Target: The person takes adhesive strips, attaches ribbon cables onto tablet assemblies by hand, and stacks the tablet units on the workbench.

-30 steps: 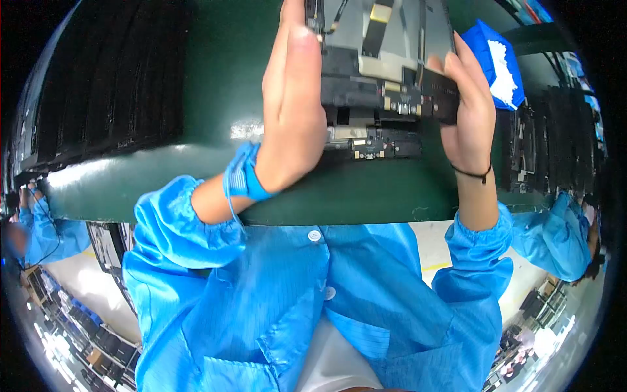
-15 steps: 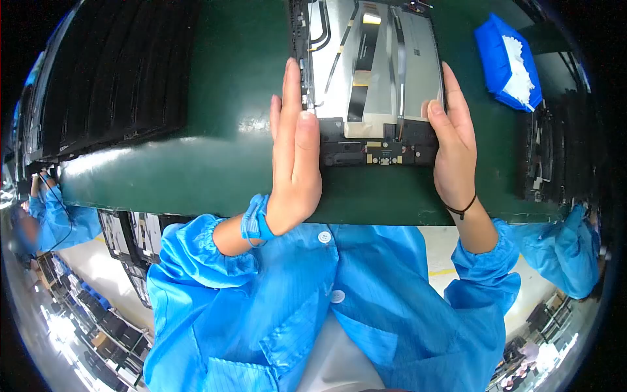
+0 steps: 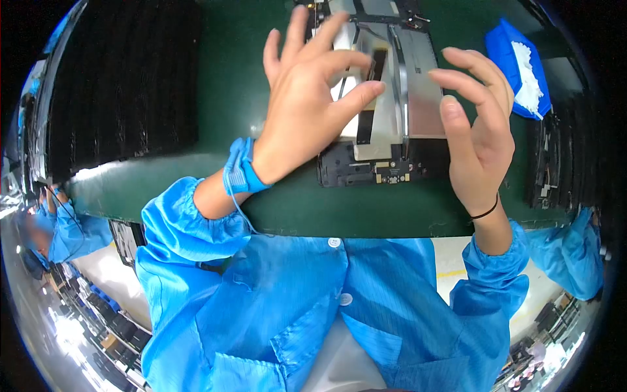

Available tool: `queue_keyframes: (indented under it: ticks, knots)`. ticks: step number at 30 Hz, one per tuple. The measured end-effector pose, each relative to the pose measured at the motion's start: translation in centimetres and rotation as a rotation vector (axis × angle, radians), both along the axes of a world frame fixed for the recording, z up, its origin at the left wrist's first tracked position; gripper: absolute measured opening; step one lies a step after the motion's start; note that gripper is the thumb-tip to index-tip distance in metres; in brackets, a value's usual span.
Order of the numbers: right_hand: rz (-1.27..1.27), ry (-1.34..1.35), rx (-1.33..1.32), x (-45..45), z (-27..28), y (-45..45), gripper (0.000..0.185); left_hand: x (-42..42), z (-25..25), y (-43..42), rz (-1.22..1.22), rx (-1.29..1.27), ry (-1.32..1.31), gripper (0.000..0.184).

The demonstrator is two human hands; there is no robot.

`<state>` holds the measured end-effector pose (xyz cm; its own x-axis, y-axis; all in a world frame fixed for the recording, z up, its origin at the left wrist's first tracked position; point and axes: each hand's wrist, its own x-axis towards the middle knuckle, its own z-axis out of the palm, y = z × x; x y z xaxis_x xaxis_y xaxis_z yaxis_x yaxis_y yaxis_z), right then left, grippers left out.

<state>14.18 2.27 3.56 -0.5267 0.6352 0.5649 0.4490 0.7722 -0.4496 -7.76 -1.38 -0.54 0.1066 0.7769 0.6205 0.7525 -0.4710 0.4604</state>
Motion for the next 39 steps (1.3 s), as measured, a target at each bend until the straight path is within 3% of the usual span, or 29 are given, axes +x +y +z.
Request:
queue_keyframes:
  ticks: [1, 6, 8, 9, 17, 26, 30, 32, 34, 36, 39]
  knots:
    - [0.018, -0.015, 0.037, -0.3, 0.3, 0.0, 0.019, 0.3, 0.5, -0.4, -0.004, -0.118, -0.041, 0.018]
    - [0.098, -0.078, -0.017, -1.3, 0.5, -0.1, 0.016, -1.2, 0.7, -5.2, -0.087, 0.372, 0.341, 0.034]
    - [0.190, -0.174, -0.158, -2.0, 0.7, -0.9, 0.021, -1.6, 1.4, -6.0, -0.157, 0.396, 0.480, 0.032]
    - [0.249, -0.186, -0.222, -2.1, 0.5, -1.1, 0.030, -1.6, 1.3, -5.9, -0.171, 0.409, 0.468, 0.030]
    - [0.330, -0.199, -0.315, -2.4, 0.1, -1.3, 0.029, -1.4, 0.4, -5.2, -0.234, 0.460, 0.453, 0.025]
    - [0.266, -0.229, -0.038, -3.0, -0.4, -1.5, 0.018, -1.4, 0.8, -5.3, -0.273, 0.422, 0.515, 0.024]
    - [-0.027, -0.169, 0.045, -2.3, 0.1, 0.1, 0.010, -1.4, 0.8, -5.5, -0.292, 0.470, 0.396, 0.022]
    - [-0.224, 0.115, -0.104, -0.5, 0.0, 1.6, 0.010, -1.1, 1.2, -5.0, -0.314, 0.443, 0.391, 0.022]
    - [-0.374, 0.233, 0.059, 3.1, 0.5, 4.2, 0.014, -0.4, 1.0, -3.4, -0.221, 0.221, 0.133, 0.021]
    - [-0.511, 0.192, 0.221, 7.8, 1.0, 6.6, 0.015, -0.6, 1.6, -1.8, -0.140, 0.023, 0.048, 0.019]
    - [-0.780, -0.047, 0.177, 13.8, 0.2, 8.7, 0.022, -0.3, 0.1, 0.1, -0.134, -0.076, -0.149, 0.011]
